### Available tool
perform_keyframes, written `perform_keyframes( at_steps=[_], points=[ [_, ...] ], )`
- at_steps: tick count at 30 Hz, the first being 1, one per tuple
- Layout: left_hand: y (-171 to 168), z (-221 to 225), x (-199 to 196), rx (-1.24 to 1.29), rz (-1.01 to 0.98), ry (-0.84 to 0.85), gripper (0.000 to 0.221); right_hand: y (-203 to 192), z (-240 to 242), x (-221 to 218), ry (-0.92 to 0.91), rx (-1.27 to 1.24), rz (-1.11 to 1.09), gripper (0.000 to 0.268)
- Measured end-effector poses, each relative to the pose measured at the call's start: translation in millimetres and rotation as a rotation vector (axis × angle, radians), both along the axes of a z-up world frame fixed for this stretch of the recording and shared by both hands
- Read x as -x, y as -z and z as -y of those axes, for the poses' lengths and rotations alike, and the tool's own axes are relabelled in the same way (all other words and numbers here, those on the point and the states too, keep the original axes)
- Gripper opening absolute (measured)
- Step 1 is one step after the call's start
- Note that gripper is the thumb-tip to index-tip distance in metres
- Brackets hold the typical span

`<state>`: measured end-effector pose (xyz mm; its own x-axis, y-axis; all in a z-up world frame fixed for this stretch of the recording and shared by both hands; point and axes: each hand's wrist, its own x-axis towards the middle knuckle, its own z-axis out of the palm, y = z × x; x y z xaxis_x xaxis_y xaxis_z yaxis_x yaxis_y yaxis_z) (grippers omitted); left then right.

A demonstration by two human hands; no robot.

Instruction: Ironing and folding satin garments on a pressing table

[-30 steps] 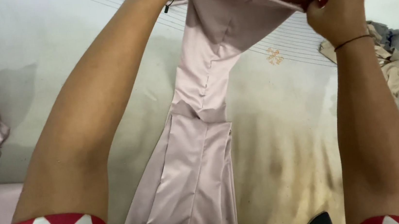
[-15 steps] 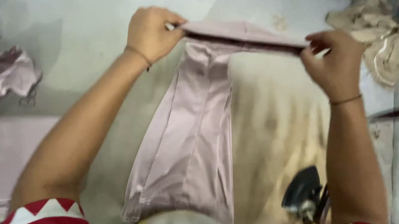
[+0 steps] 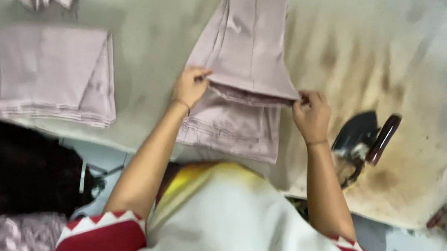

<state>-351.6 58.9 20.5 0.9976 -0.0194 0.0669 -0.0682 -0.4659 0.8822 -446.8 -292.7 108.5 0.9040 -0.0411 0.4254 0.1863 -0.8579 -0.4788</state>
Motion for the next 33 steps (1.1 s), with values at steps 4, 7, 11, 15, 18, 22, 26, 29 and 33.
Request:
perform_keyframes(
  at_steps=[4, 7, 11, 15, 18, 22, 26, 29, 33],
  points=[
    [20, -15, 41, -0.004, 0.084, -0.073, 0.034, 25, -17, 37, -0.043, -0.041, 0.048, 0.029],
    [-4, -23, 69, 0.06, 0.059, -0.116, 0.036, 38, -36, 62, -0.03, -0.075, 0.104, 0.033],
    [31, -41, 93, -0.045, 0.089, -0.125, 0.028, 99, -41, 88, -0.002, -0.122, -0.004, 0.029],
    [44, -47, 106, -0.008, 0.032, -0.156, 0.026, 116, -50, 101, 0.026, -0.081, -0.017, 0.03],
    [30, -49, 114, -0.013, 0.029, -0.239, 0.025, 115, -55, 104, 0.04, -0.123, 0.005, 0.028],
    [43, -62, 112, -0.088, 0.217, -0.16, 0.028, 133, -57, 102, 0.006, -0.136, -0.035, 0.027],
    [69, -74, 116, -0.18, 0.231, -0.123, 0.027, 140, -55, 101, -0.097, -0.104, -0.197, 0.032],
    [58, -71, 123, -0.181, 0.242, -0.068, 0.029, 114, -61, 100, -0.223, -0.155, -0.187, 0.056],
    [36, -75, 137, -0.292, 0.298, 0.039, 0.063, 122, -67, 104, -0.235, -0.004, -0.08, 0.046]
  ],
)
